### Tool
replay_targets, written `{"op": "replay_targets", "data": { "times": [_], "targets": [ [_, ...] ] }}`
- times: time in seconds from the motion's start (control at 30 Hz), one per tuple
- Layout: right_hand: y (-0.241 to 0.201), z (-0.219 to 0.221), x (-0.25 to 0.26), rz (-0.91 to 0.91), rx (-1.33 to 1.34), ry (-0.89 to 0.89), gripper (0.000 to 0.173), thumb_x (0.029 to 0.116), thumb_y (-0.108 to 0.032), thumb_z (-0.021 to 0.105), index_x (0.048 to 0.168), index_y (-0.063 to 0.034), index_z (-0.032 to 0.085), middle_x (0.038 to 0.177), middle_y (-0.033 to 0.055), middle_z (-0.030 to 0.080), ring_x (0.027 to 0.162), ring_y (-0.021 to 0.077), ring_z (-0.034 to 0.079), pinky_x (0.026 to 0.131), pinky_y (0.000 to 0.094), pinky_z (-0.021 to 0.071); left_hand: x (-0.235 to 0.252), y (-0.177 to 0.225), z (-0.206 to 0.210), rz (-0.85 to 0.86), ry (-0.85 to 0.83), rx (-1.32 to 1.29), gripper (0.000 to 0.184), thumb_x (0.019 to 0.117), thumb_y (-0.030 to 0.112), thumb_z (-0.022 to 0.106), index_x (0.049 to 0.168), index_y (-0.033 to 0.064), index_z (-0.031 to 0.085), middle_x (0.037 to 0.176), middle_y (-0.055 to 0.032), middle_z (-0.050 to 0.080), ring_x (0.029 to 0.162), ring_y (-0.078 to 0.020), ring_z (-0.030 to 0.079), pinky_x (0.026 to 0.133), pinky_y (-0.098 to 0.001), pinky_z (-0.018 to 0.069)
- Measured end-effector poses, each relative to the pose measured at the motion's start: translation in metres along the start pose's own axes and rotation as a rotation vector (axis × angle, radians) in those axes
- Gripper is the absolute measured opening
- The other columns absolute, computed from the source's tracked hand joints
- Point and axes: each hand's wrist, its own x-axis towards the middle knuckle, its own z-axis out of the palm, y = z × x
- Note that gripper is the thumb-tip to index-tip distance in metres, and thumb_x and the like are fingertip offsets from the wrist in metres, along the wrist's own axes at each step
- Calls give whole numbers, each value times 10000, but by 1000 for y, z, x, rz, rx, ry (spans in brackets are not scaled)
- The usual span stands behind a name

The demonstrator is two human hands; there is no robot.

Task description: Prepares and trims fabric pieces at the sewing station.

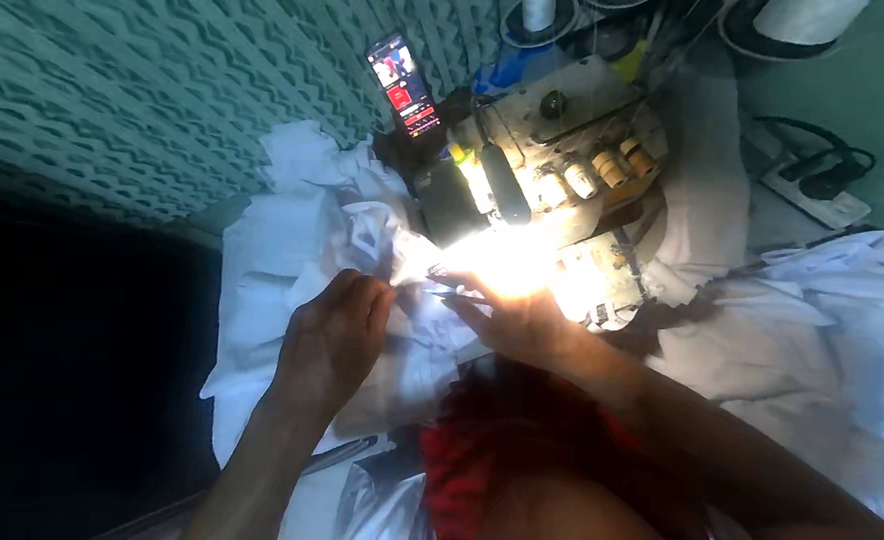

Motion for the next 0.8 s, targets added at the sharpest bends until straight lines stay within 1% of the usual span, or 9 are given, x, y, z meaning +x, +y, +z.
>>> {"op": "replay_targets", "data": {
  "times": [0.17,0.37,0.47,0.53,0.6,0.63,0.7,0.77,0.8],
  "targets": [
    [-11,10,14,-91,12,-35,198,1012,-276,623,1124,-165,741,991,-6,702,811,111,684,652,330,592,-4,9,-5,-19,50,-103,214,1001,258,590,958,106,735,891,-3,654,693,-73,620,603,-251,547],
    [-9,12,15,-128,-4,14,188,1021,-251,604,1068,-159,761,903,-13,680,712,98,650,571,302,548,-3,17,-6,-28,96,-151,204,992,278,614,937,127,741,875,31,655,679,-16,599,591,-192,525],
    [-9,16,0,-76,50,59,184,1008,-248,633,1057,-138,772,920,-7,722,778,99,691,664,312,596,7,32,-6,13,103,-308,186,983,294,656,947,149,767,875,66,666,694,35,599,609,-148,527],
    [-15,19,-20,-39,83,59,186,986,-235,649,1025,-92,762,953,42,757,850,144,727,739,346,610,22,51,2,96,69,-432,181,972,284,675,943,141,782,861,67,683,702,36,606,626,-151,533],
    [-21,21,-43,-31,73,53,205,940,-252,674,993,-78,769,965,87,759,846,187,738,714,361,617,40,68,19,176,1,-406,218,971,314,661,971,132,781,852,47,685,688,-2,607,625,-189,537],
    [-22,20,-52,-24,66,33,211,938,-273,677,997,-89,762,973,92,753,831,192,732,693,359,614,49,74,30,183,-38,-308,256,965,346,649,1009,124,769,847,20,680,680,-59,613,621,-251,540],
    [-20,14,-64,21,81,-15,234,973,-310,668,1042,-98,738,950,73,719,789,170,703,649,334,591,65,75,45,112,-131,-117,300,919,317,654,1073,68,721,909,-86,686,760,-243,680,644,-449,562],
    [-11,-1,-66,84,94,6,255,971,-299,684,1105,-93,753,949,48,750,811,138,721,692,321,606,78,64,51,-52,-247,-83,277,847,249,738,1034,50,689,926,-129,673,812,-329,684,655,-559,542],
    [-5,-10,-63,118,75,48,248,954,-283,700,1098,-93,768,932,44,762,798,132,725,693,321,609,82,55,52,-113,-300,-118,205,821,211,770,950,72,694,857,-114,669,785,-321,673,642,-563,527]
  ]
}}
